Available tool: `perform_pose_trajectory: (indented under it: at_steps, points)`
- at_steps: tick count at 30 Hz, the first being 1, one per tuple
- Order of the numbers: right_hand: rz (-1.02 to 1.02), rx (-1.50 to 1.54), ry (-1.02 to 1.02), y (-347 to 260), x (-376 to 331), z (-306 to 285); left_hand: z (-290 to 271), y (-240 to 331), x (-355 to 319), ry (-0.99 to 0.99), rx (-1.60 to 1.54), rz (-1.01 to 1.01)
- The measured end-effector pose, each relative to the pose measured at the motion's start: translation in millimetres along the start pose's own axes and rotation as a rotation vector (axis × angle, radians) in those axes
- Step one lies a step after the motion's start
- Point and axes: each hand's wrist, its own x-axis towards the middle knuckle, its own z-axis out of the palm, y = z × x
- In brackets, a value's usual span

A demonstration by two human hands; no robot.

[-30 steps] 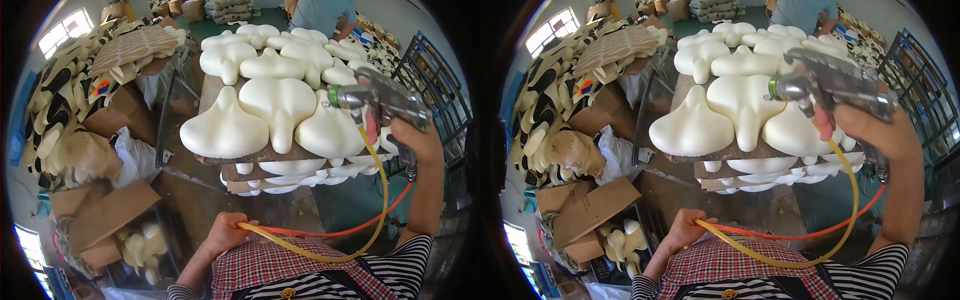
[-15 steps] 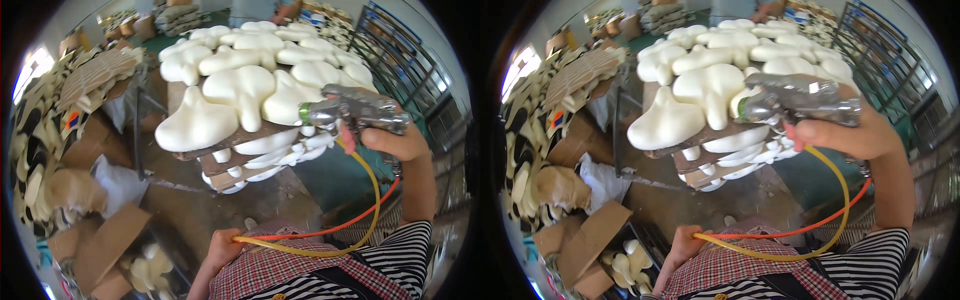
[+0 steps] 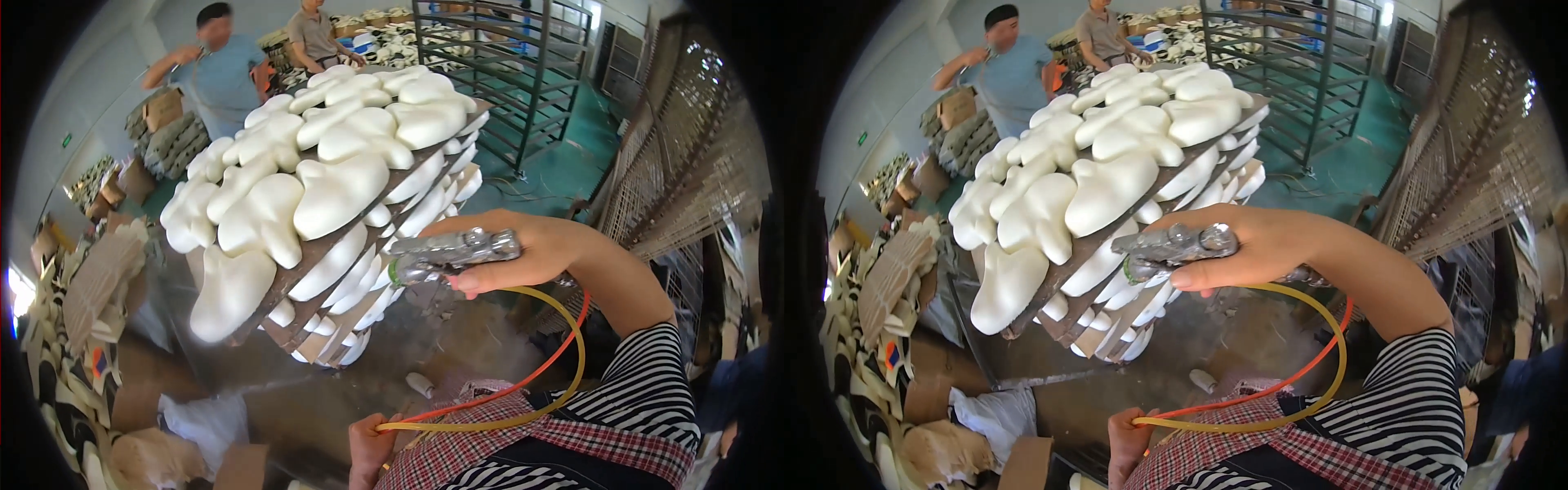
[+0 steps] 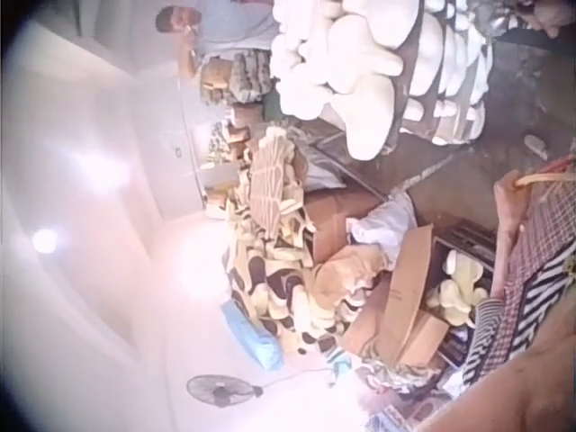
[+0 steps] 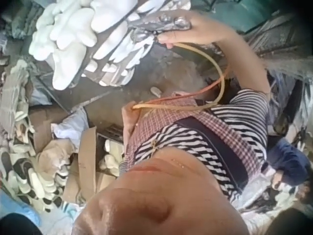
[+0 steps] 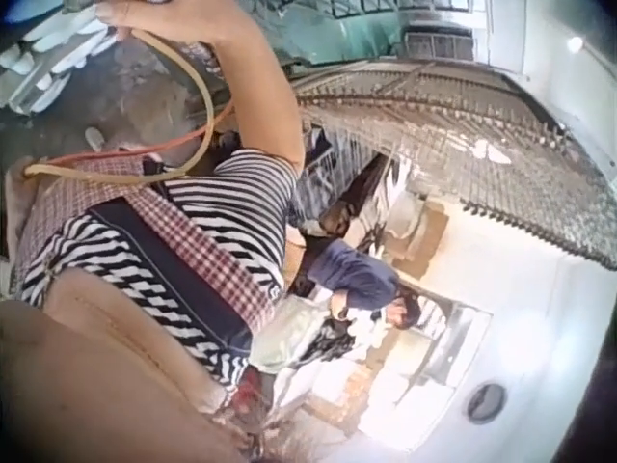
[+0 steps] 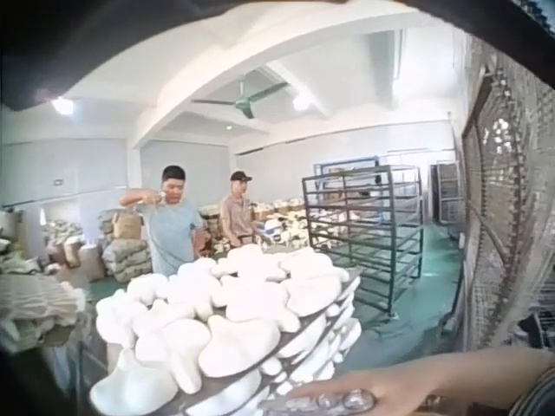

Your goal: The recorder uses a spray gun to apply adhesive or a coating to white foam bicycle seat components arranged on a wooden board.

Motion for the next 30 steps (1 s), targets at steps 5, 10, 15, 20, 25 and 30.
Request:
perform_pose_trajectory:
  at_steps: [5, 10, 15, 20, 25, 30]
  points:
    - [-0.069, 0.093, -0.097, 25, 5, -2, 14, 11, -7, 0.005, 0.063, -0.020]
    - [-0.115, 0.148, -0.302, 64, 31, -6, 25, 13, -5, 0.063, 0.110, -0.076]
    - [0.001, 0.223, -0.449, 119, 62, -17, 52, 26, 14, 0.172, 0.124, -0.139]
    - [0.022, 0.385, -0.625, 187, 91, -22, 87, 62, 44, 0.294, 0.161, -0.279]
    - [0.084, 0.334, -0.825, 209, 111, 4, 112, 66, 15, 0.445, 0.113, -0.358]
    - [0.132, 0.257, -1.192, 167, 116, 85, 143, 48, -89, 0.561, 0.263, -0.562]
